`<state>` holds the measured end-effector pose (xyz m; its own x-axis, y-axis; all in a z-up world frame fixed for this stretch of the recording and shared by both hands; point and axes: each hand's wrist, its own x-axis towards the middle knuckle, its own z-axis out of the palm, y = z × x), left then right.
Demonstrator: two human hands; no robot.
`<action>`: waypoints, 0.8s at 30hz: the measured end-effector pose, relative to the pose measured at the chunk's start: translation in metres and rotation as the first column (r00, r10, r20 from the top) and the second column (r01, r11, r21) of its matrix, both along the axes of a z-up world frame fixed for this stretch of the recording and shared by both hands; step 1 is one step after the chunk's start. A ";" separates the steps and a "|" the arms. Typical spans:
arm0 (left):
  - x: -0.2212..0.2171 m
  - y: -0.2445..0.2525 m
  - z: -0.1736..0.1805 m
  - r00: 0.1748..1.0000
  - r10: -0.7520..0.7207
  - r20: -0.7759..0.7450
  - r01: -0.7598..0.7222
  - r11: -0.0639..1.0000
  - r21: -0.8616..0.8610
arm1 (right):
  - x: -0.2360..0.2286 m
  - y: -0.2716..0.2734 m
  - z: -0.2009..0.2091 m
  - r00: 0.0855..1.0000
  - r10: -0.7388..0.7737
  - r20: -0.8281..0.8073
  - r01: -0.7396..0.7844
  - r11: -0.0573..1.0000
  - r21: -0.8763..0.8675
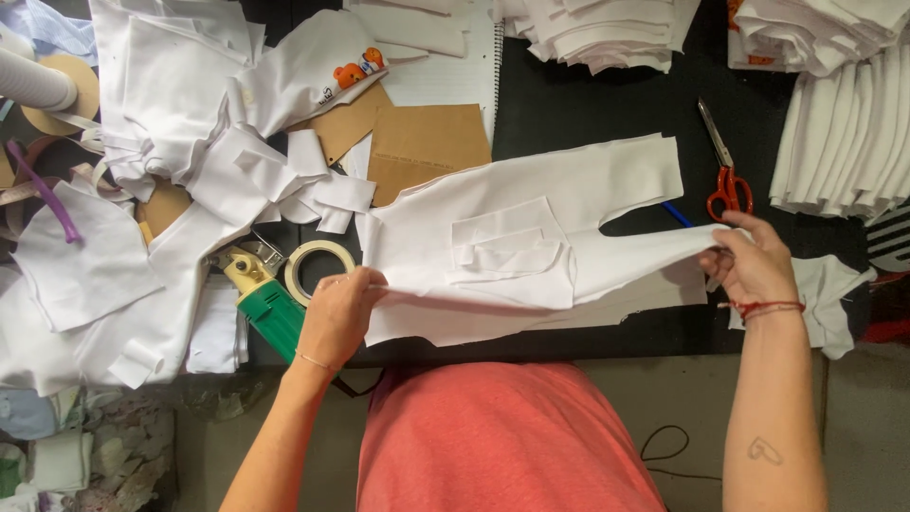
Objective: Folding and stacking small white fabric garment pieces on a factory workspace
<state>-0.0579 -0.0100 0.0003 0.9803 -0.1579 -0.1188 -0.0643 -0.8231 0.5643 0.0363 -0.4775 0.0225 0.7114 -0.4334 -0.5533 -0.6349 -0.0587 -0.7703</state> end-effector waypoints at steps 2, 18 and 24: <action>0.023 -0.002 0.019 0.992 0.106 -0.074 -0.111 0.991 -0.072 | 0.019 0.022 0.014 0.998 -0.059 0.017 0.058 0.998 0.015; 0.062 -0.004 -0.007 0.862 0.501 0.082 -0.474 0.852 -0.223 | 0.060 0.057 0.017 0.977 -0.181 0.114 0.163 0.975 0.151; 0.056 0.003 -0.019 0.879 0.473 0.065 -0.450 0.866 -0.218 | 0.061 0.041 -0.018 0.985 -0.141 0.103 0.117 0.971 0.209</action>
